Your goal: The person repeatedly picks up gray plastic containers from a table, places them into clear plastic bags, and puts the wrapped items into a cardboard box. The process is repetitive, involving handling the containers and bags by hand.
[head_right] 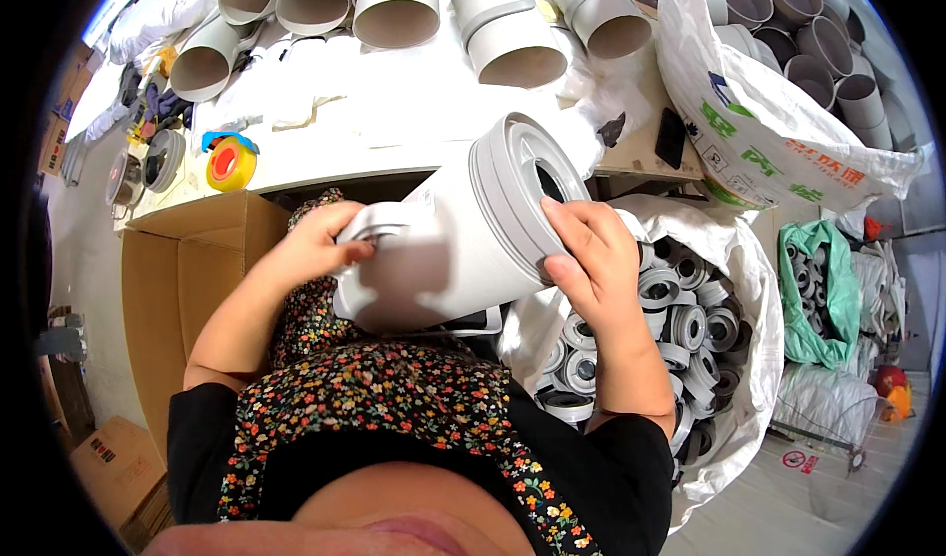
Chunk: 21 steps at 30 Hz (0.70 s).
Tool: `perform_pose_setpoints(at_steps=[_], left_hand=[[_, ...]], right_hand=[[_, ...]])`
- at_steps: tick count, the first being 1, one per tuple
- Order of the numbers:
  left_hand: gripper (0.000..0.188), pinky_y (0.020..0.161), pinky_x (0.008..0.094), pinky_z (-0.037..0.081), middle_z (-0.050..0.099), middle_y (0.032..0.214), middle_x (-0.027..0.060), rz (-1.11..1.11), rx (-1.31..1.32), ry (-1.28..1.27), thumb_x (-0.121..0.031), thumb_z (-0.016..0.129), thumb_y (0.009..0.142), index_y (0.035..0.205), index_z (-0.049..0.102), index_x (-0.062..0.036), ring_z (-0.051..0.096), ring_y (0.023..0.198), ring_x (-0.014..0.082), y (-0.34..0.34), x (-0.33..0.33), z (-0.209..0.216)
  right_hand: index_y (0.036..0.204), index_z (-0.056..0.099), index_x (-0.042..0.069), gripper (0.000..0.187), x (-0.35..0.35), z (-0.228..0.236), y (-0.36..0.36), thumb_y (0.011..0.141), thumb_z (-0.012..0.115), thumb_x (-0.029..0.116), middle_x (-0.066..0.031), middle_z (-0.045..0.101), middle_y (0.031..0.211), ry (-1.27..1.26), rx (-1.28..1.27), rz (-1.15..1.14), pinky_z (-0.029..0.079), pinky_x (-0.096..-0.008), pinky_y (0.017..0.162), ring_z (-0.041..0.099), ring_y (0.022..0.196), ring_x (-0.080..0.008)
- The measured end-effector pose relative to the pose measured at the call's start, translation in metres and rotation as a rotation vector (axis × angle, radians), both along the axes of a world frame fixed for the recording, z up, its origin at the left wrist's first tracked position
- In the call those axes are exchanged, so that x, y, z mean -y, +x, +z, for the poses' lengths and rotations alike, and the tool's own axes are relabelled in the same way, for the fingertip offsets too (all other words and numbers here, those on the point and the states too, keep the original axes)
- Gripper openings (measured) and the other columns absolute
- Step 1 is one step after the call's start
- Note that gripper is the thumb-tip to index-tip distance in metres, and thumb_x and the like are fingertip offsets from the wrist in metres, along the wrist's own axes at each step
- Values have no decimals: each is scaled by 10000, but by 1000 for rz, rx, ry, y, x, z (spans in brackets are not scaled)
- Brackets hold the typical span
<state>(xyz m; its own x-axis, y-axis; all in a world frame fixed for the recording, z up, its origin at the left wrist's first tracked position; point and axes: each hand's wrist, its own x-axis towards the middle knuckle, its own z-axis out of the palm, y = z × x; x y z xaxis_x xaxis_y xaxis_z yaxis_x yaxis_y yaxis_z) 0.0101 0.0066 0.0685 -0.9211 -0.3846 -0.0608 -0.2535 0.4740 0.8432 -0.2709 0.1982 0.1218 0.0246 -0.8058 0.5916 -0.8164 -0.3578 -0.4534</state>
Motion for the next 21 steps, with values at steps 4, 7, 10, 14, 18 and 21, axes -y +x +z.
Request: perform_pose_setpoints(at_steps=[4,7,10,14,18,21], left_hand=[[295,689,311,446,567,809,116,155,19,101,-110,670,767,1009,546,4,555,753,198,5,-39,21],[296,706,326,453,580,831,131,131,23,31,-170,664,778,1002,555,-9,572,788,226,8,-15,3],[313,704,319,458,593,847,112,99,-39,-19,-203,658,790,1020,562,-13,573,786,206,10,3,1],[254,675,233,433,569,788,-13,139,-56,560,-161,662,804,997,572,-23,499,717,72,19,47,-47],[192,672,252,438,581,735,7,197,-131,442,-136,628,832,959,561,-9,526,700,82,15,26,-40],[250,662,263,455,603,764,20,256,-39,306,-199,630,827,973,561,-9,545,696,84,25,7,-12]], right_hand=[[1126,590,5,417,9,11,9,822,559,290,-141,572,904,104,2,-58,445,-343,713,551,786,-274],[1162,565,14,444,21,24,12,807,577,282,-148,562,932,189,-77,-52,441,-340,751,548,843,-286],[1164,565,24,475,36,33,14,793,598,319,-147,561,940,189,-2,-31,443,-349,756,548,845,-292],[1116,598,28,487,42,44,8,789,590,389,-128,566,925,82,-235,313,452,-356,705,555,802,-273],[1117,606,52,513,43,37,9,806,540,455,-116,567,890,92,-187,253,452,-357,694,550,788,-272],[1141,598,73,503,47,53,19,806,546,445,-118,566,909,122,-189,261,450,-358,699,549,797,-276]])
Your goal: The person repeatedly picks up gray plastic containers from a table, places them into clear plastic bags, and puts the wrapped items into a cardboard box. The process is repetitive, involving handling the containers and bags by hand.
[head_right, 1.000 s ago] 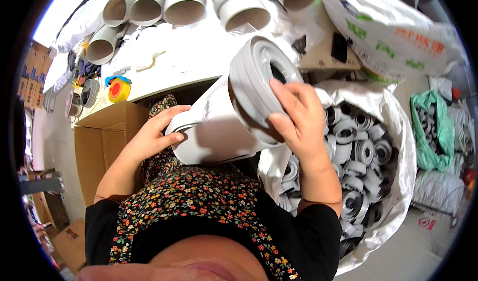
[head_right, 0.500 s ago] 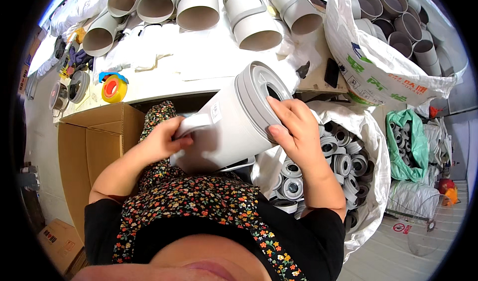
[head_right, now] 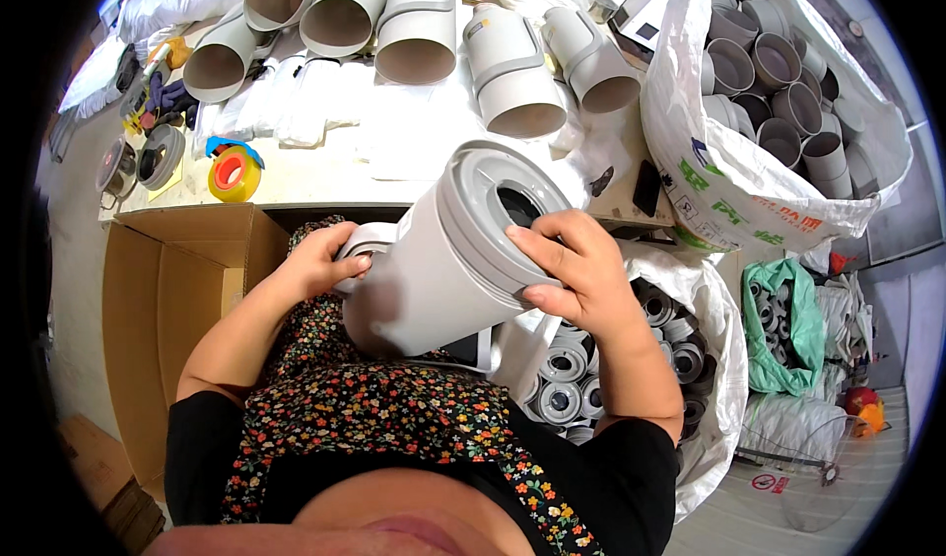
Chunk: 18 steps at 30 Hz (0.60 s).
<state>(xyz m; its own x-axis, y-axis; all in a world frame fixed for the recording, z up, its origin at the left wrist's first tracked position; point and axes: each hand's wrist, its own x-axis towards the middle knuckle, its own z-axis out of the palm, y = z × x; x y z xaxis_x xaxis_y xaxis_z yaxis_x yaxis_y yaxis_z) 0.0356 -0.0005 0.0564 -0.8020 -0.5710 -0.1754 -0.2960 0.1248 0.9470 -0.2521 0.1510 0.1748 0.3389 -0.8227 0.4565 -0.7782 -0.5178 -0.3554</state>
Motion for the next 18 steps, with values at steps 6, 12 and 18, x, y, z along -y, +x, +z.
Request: perform_pose_setpoints(at_steps=[6,12,18], left_hand=[[288,696,261,450,602,822,26,8,-86,100,-227,641,819,984,563,-4,537,744,93,10,17,-26],[338,891,310,400,533,1118,96,-71,-84,-167,-206,639,817,1062,560,12,509,1009,191,0,21,-14],[360,888,293,404,568,1073,79,-45,-140,52,-175,622,830,1135,539,-1,521,979,163,-6,20,-22]], right_hand=[[1208,536,44,535,35,29,2,864,481,450,-190,533,1137,162,-68,0,394,-377,912,505,1062,-337],[1327,415,51,588,35,2,12,873,466,421,-191,404,1355,347,373,-6,298,-353,1029,401,1253,-218],[1358,376,58,604,46,7,-32,910,396,463,-129,366,1400,359,386,-123,231,-363,1065,325,1301,-241]])
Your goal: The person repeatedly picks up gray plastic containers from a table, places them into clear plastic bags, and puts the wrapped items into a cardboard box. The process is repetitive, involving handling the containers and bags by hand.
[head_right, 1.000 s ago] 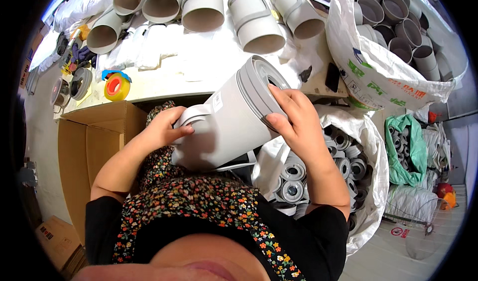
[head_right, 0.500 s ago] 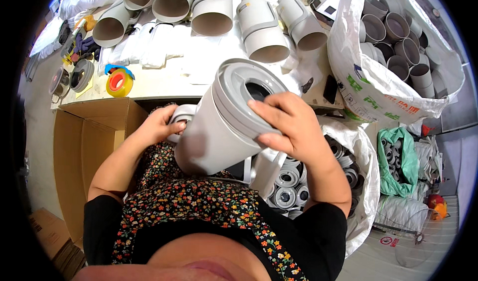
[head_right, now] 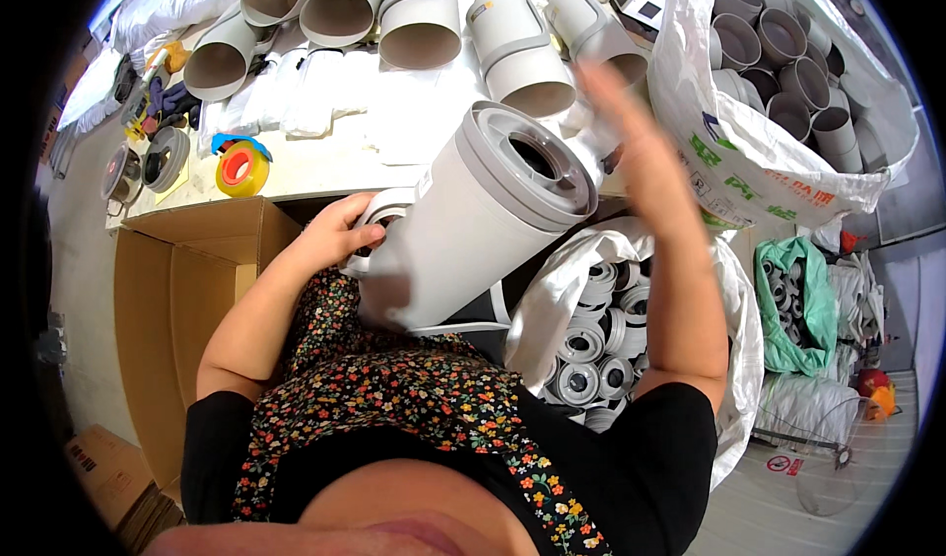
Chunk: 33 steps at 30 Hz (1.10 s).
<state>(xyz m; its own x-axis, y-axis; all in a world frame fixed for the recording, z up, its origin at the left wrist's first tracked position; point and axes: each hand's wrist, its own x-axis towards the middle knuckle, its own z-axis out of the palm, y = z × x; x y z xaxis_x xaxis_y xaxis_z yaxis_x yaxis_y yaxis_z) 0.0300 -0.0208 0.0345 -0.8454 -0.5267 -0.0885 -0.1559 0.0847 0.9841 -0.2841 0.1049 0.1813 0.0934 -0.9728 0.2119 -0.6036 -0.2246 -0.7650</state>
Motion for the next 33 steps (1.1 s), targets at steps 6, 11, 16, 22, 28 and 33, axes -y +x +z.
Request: perform_pose_setpoints(at_steps=[6,11,16,22,28,33], left_hand=[[364,758,262,445,587,949,36,-18,13,-127,-206,625,832,1133,542,-18,528,804,108,-3,-9,0],[303,674,244,434,570,804,8,8,101,-7,-200,603,839,1075,555,-17,507,715,85,-5,-9,9],[324,659,245,435,564,768,6,52,22,68,-256,602,852,1074,552,-24,510,707,78,-8,-9,-5],[448,802,282,443,618,960,58,-25,102,-59,-324,602,842,1177,523,-36,557,868,131,-7,-17,7],[460,840,323,447,619,1073,122,-69,112,-399,-270,613,832,1225,492,-64,588,964,213,-24,-38,26],[353,723,262,440,590,875,51,-2,162,-200,-239,621,831,1093,492,-41,549,788,118,-16,-25,18]], right_hand=[[1378,320,30,596,12,-62,-12,952,344,446,-108,314,1429,255,22,-90,157,-320,1093,266,1327,-216],[1333,401,26,514,24,-14,-70,957,276,353,-110,382,1391,-117,85,-304,161,-338,1097,295,1316,-211],[1364,344,53,563,-20,-40,7,902,510,327,-129,364,1389,-50,89,-118,186,-251,1065,306,1303,-230],[1202,543,23,706,-12,-45,-41,934,175,562,-139,538,1223,-12,119,-407,270,-372,1048,438,1199,-253],[878,608,-27,535,18,-98,-9,954,356,439,-67,607,825,231,71,-500,403,-300,799,525,776,-175],[987,626,14,544,31,-62,-44,959,313,459,-61,627,930,65,197,-315,416,-313,843,558,877,-153]])
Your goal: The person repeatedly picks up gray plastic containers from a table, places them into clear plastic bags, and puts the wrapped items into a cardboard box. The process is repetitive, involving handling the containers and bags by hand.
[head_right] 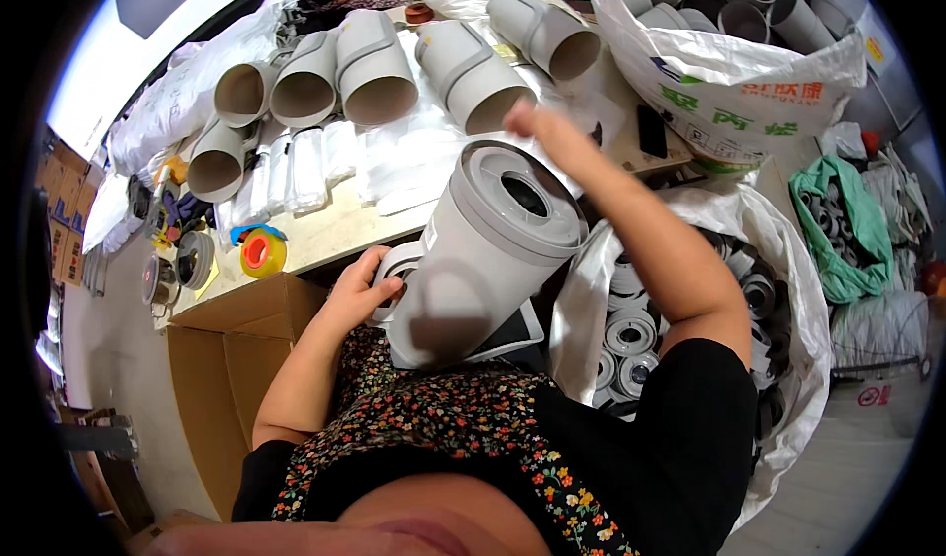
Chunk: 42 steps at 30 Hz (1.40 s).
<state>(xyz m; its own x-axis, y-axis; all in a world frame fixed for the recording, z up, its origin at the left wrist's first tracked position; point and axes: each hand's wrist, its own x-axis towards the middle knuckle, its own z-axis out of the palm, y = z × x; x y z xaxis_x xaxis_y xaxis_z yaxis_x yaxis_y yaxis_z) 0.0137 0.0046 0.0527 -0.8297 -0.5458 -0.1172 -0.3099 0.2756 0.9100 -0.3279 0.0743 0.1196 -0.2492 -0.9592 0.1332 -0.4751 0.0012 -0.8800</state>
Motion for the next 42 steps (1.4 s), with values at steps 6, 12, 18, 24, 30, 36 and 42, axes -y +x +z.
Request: perform_pose_setpoints(at_steps=[6,12,18,24,30,36,42], left_hand=[[388,791,282,453,594,1030,86,-1,-268,405,-217,594,855,1164,458,-25,574,877,156,5,5,-13],[424,928,340,398,569,1156,102,314,-321,240,-333,454,922,1205,438,-18,518,1085,194,-32,109,0],[579,1004,386,319,531,1223,135,301,-414,619,-484,348,934,1269,403,-15,459,1174,232,-118,152,31],[614,928,333,405,568,1164,110,-22,-255,518,-535,292,936,1293,404,-49,523,1097,187,-113,95,43],[701,939,345,386,509,1218,130,-191,-307,358,-510,510,864,1325,337,-11,485,1132,192,-10,46,10],[681,882,309,426,555,1104,120,53,-43,-277,-215,793,646,1217,475,-23,530,1007,204,13,7,5],[396,697,291,465,605,885,96,-27,-188,46,-329,594,844,1073,537,-12,569,765,161,-4,-10,6]], right_hand=[[1013,627,16,537,-2,67,-16,955,330,460,-78,630,994,-222,-48,-54,397,-309,892,562,955,-175],[1239,489,3,533,-76,27,68,905,457,417,-144,560,1177,-87,-307,209,371,-358,951,507,1107,-268],[1087,588,7,567,-87,11,96,789,576,489,-159,616,941,-448,-588,45,448,-408,825,595,869,-313],[968,634,-1,555,-105,13,69,798,545,520,-144,634,879,-521,-557,7,451,-436,847,614,813,-304],[982,627,-24,515,-87,9,62,813,549,456,-163,632,903,-478,-516,-37,466,-404,805,605,851,-324],[944,623,-24,461,-78,15,64,830,544,415,-151,639,899,-471,-522,124,466,-374,766,611,817,-309],[955,617,-12,379,-79,11,64,831,558,341,-150,625,877,-278,-490,50,455,-355,744,592,811,-304]])
